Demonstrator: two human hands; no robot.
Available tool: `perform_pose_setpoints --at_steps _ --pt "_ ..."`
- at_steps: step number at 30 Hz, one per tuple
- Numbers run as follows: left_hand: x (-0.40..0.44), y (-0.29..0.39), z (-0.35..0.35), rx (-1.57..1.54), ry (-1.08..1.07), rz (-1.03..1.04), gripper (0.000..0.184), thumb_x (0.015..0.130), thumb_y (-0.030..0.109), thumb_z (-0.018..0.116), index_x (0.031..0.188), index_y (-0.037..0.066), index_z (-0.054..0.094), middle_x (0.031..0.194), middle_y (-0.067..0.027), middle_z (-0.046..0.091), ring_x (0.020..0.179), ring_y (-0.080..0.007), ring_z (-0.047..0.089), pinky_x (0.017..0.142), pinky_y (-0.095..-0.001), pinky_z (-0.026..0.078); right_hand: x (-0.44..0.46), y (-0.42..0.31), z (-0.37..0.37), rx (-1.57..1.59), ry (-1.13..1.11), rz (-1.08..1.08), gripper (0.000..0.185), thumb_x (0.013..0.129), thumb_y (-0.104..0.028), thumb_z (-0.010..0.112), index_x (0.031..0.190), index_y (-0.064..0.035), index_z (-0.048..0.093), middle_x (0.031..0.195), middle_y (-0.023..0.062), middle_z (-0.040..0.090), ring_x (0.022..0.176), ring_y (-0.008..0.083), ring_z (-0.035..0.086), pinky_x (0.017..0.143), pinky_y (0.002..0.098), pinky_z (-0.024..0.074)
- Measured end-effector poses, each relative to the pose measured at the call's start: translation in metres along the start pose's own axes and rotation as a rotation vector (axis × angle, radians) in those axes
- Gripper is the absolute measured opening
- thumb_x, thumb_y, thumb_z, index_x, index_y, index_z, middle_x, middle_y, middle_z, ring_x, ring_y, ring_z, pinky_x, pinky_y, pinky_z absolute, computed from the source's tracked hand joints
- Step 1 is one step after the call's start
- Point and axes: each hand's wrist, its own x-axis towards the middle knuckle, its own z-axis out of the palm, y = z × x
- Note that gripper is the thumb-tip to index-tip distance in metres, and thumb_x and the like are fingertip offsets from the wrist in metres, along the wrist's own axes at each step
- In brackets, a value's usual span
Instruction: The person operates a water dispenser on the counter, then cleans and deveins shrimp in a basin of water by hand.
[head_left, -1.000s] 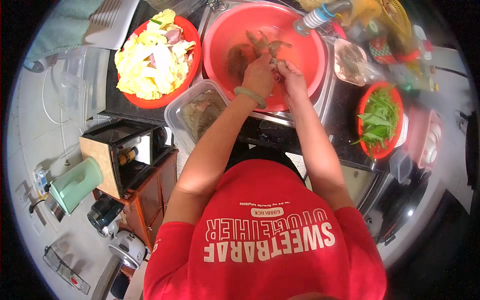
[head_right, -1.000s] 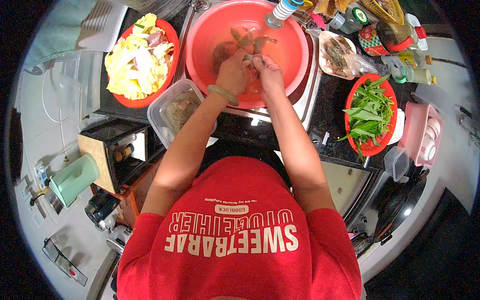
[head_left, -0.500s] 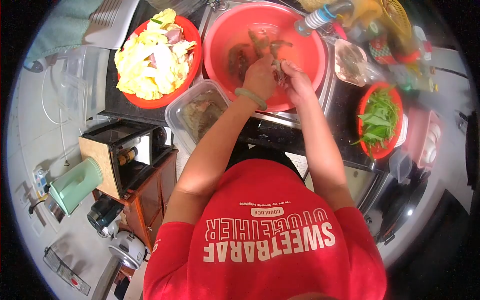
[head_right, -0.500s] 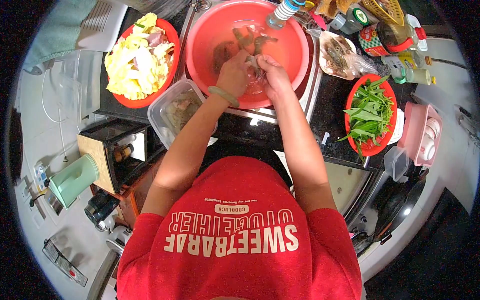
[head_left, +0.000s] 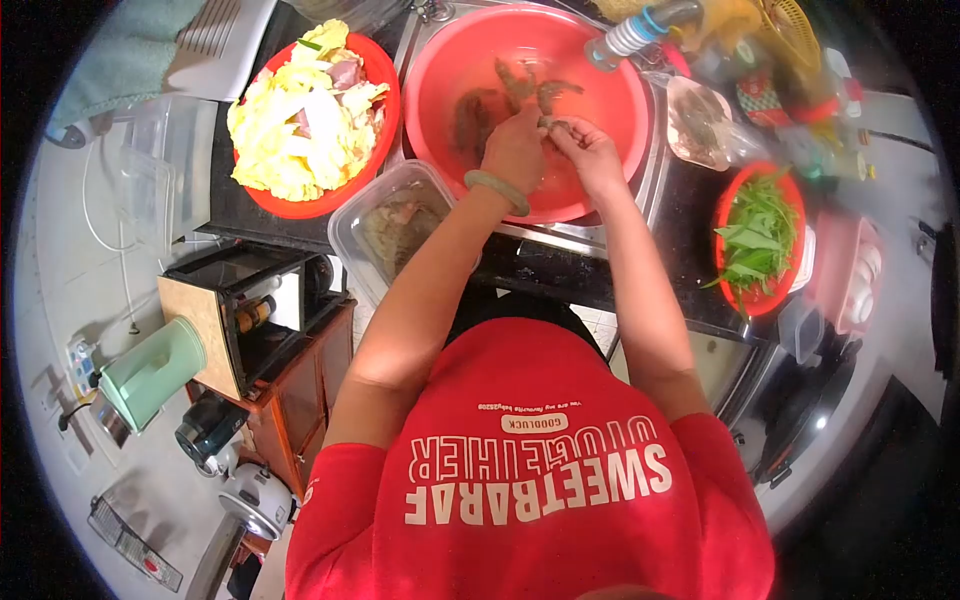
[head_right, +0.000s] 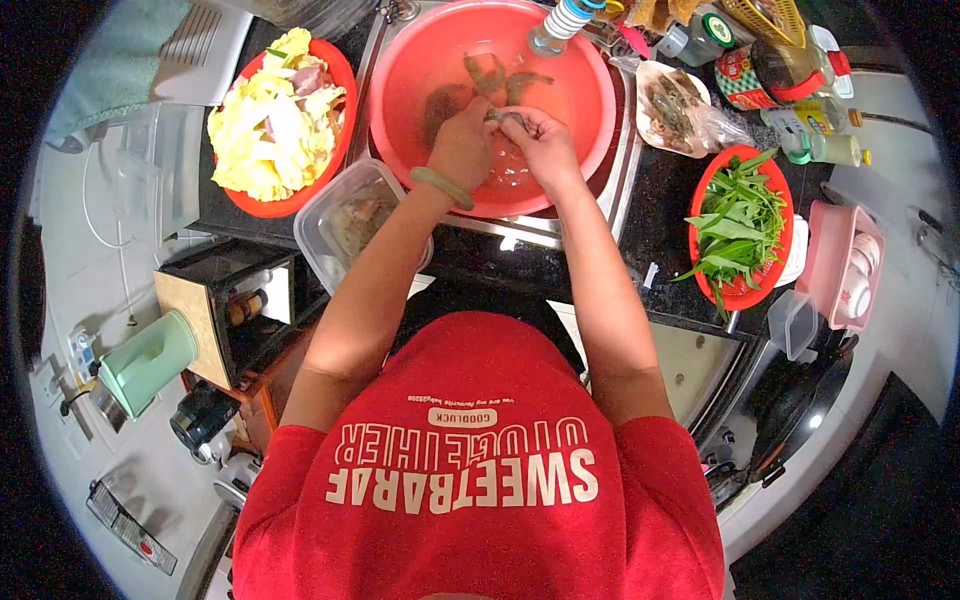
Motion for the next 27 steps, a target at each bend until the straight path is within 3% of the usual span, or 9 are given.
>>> perform_pose_setpoints --at_steps 5,13,16,17,19,22,23,24,27 --pt "-0.002 0.002 0.004 0.011 0.018 0.043 0.01 0.084 0.008 0.053 0.092 0.003 0.048 0.082 -0.0242 0.06 0.082 -0.0429 0.058 0.069 -0.0503 0.045 0.003 0.005 0.0 -0.003 0.072 -0.006 0.015 0.09 -0.008 0.058 0.099 0.0009 0.064 0.088 0.0049 0.068 0.078 0.0108 0.063 0.073 0.0234 0.0478" --pt "-0.009 0.014 0.004 0.144 -0.081 0.025 0.012 0.082 0.008 0.052 0.093 0.002 0.048 0.09 -0.0227 0.06 0.088 -0.04 0.058 0.073 -0.0489 0.045 0.016 0.01 -0.003 0.402 0.306 0.288 0.012 0.089 -0.009 0.056 0.096 -0.0018 0.064 0.078 0.0063 0.064 0.064 0.013 0.06 0.055 0.0236 0.0471" --pt "-0.008 0.02 -0.006 0.151 -0.069 0.022 0.014 0.081 0.006 0.052 0.095 0.001 0.049 0.092 -0.0211 0.061 0.088 -0.0401 0.058 0.074 -0.0477 0.046 0.039 0.062 -0.076 0.593 0.127 0.27 0.01 0.089 -0.009 0.057 0.094 -0.0017 0.062 0.075 0.006 0.062 0.058 0.0137 0.058 0.047 0.0228 0.0456" --pt "-0.008 0.02 -0.009 0.022 -0.066 0.035 0.016 0.083 0.006 0.052 0.098 0.002 0.049 0.09 -0.0205 0.06 0.086 -0.0385 0.059 0.074 -0.0451 0.047 0.031 0.042 -0.059 0.39 0.448 0.234 0.012 0.091 -0.012 0.055 0.093 -0.0013 0.061 0.073 0.0053 0.061 0.053 0.0136 0.054 0.043 0.0221 0.0442" --pt "-0.009 0.022 -0.014 -0.114 -0.065 0.043 0.017 0.085 0.006 0.052 0.101 0.002 0.05 0.087 -0.02 0.059 0.084 -0.0369 0.06 0.074 -0.0424 0.048 0.019 0.021 -0.053 0.346 0.46 0.214 0.016 0.093 -0.015 0.054 0.092 -0.0005 0.062 0.073 0.0046 0.06 0.052 0.0128 0.053 0.045 0.0218 0.044" --pt "-0.011 0.022 -0.028 -0.407 -0.097 0.092 0.018 0.09 0.006 0.05 0.107 0.005 0.051 0.085 -0.0118 0.058 0.077 -0.0244 0.059 0.072 -0.0324 0.048 0.011 0.011 -0.061 0.16 0.382 0.181 0.019 0.094 -0.016 0.053 0.093 0.0002 0.063 0.074 0.0038 0.061 0.057 0.011 0.054 0.053 0.0218 0.0456" --pt "-0.013 0.02 -0.031 -0.613 -0.213 -0.036 0.017 0.092 0.008 0.049 0.108 0.005 0.052 0.086 -0.0073 0.057 0.076 -0.018 0.057 0.071 -0.028 0.047 0.009 0.006 -0.063 0.163 0.381 0.182 0.019 0.094 -0.016 0.053 0.093 0.0002 0.063 0.074 0.0038 0.061 0.057 0.011 0.054 0.053 0.0218 0.0456" --pt "-0.014 0.019 -0.036 -0.816 -0.327 -0.167 0.017 0.094 0.009 0.048 0.109 0.005 0.052 0.087 -0.0027 0.055 0.075 -0.0117 0.054 0.07 -0.0235 0.046 0.009 -0.001 -0.067 -0.022 0.444 0.068 0.019 0.093 -0.016 0.054 0.094 0.0001 0.064 0.075 0.0036 0.062 0.061 0.0105 0.055 0.058 0.0222 0.0459" --pt "-0.022 0.021 -0.054 -0.936 -0.381 -0.123 0.016 0.095 0.009 0.047 0.109 0.005 0.053 0.089 0.0021 0.053 0.076 -0.0058 0.051 0.066 -0.0204 0.045 0.011 -0.023 -0.093 -0.473 0.482 -0.279 0.019 0.091 -0.017 0.058 0.097 -0.0015 0.066 0.08 0.0036 0.065 0.073 0.0103 0.058 0.07 0.0248 0.0468"
